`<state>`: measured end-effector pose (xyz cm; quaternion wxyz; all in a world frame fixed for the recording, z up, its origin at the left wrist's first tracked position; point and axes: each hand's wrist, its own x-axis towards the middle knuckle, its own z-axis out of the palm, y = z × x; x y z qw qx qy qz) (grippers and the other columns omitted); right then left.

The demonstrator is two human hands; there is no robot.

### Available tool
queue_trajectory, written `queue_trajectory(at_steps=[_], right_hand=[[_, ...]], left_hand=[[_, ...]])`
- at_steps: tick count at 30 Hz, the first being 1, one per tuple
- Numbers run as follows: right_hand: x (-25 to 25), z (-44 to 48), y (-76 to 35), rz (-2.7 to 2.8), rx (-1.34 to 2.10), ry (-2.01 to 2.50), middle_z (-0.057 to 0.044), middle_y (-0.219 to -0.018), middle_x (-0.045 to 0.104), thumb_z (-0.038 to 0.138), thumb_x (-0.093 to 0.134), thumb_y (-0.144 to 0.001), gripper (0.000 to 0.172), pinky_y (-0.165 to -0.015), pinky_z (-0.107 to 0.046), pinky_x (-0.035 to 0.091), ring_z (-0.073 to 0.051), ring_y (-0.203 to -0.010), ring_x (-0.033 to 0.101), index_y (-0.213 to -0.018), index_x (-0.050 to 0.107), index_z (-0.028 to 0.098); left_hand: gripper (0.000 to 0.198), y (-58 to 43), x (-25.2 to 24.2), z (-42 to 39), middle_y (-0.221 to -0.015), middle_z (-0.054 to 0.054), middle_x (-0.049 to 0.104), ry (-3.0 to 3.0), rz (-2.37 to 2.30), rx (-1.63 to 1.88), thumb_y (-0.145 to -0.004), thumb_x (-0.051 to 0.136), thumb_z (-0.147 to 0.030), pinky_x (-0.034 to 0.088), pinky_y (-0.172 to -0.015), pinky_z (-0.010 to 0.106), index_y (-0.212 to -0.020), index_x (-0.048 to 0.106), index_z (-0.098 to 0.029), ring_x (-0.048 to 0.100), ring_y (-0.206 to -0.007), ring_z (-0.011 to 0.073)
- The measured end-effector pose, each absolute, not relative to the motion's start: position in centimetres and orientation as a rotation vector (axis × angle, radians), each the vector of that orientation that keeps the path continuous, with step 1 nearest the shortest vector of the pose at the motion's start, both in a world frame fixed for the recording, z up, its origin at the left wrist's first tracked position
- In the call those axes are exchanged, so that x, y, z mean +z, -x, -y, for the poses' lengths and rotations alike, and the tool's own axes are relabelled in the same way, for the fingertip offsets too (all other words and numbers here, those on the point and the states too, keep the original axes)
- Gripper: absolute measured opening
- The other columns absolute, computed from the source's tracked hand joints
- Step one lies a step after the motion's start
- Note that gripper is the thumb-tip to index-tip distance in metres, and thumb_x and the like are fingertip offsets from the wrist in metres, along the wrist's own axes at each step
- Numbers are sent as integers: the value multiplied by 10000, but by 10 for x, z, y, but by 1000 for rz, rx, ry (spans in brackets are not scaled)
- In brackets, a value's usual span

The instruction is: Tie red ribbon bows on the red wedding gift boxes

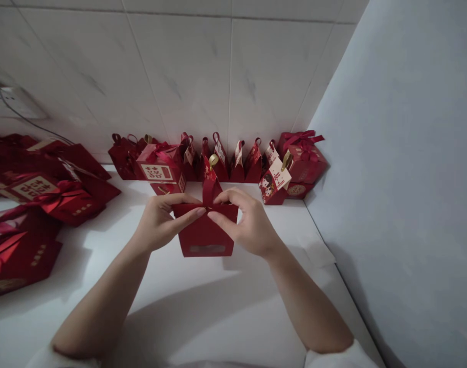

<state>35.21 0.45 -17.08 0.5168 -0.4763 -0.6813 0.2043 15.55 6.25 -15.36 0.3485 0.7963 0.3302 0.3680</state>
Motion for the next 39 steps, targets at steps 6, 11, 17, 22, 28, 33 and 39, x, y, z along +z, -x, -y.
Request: queue_trajectory(at_steps=[6, 11, 17, 22, 28, 33, 39], right_hand=[[-176, -7, -352, 1623, 605, 1178, -16, -891, 629, 285, 666, -864, 84, -762, -294, 489, -161, -824, 603, -850, 628, 212], [-171, -5, -355, 1656, 682, 1130, -18, -913, 631, 246, 644, -880, 43, -769, -283, 486, -164, -865, 611, -860, 637, 208], [-166, -4, -361, 1713, 631, 1152, -23, -939, 637, 236, 608, -899, 50, -806, -293, 460, -169, -891, 604, -865, 629, 204], [-169, -5, -362, 1750, 641, 1289, -4, -913, 650, 242, 611, -884, 40, -827, -298, 459, -166, -871, 614, -871, 636, 214], [-173, -6, -361, 1742, 613, 1268, -1, -866, 673, 185, 638, -818, 38, -775, -269, 488, -147, -807, 626, -809, 667, 209], [-174, -7, -358, 1725, 674, 1295, -12, -831, 670, 196, 640, -791, 20, -752, -282, 504, -164, -789, 631, -783, 659, 199], [-180, -11, -355, 1673, 738, 1341, -4, -803, 648, 171, 594, -792, 35, -744, -290, 494, -154, -748, 611, -774, 617, 190]], left_hand=[[200, -156, -155, -61, -777, 17, 739, -2117, -880, 893, -834, 697, -363, 452, -578, 197, -858, 763, -176, 637, -679, 117], [206, -158, -160, -64, -766, 26, 736, -2069, -829, 874, -829, 702, -363, 452, -579, 208, -842, 757, -165, 634, -678, 129], [229, -160, -160, -64, -747, 30, 728, -2011, -818, 873, -827, 699, -379, 457, -578, 223, -821, 747, -155, 620, -654, 134], [205, -155, -152, -66, -790, 22, 737, -2170, -820, 653, -879, 619, -321, 445, -594, 221, -912, 753, -170, 619, -673, 128], [185, -154, -152, -68, -823, 25, 744, -2261, -837, 627, -868, 617, -300, 448, -611, 221, -927, 748, -182, 623, -676, 128], [176, -155, -153, -70, -750, 7, 724, -2292, -812, 612, -878, 601, -289, 415, -583, 219, -873, 744, -186, 594, -629, 114], [191, -156, -153, -69, -699, -13, 691, -2313, -867, 600, -883, 590, -306, 376, -561, 215, -841, 727, -179, 541, -584, 96]])
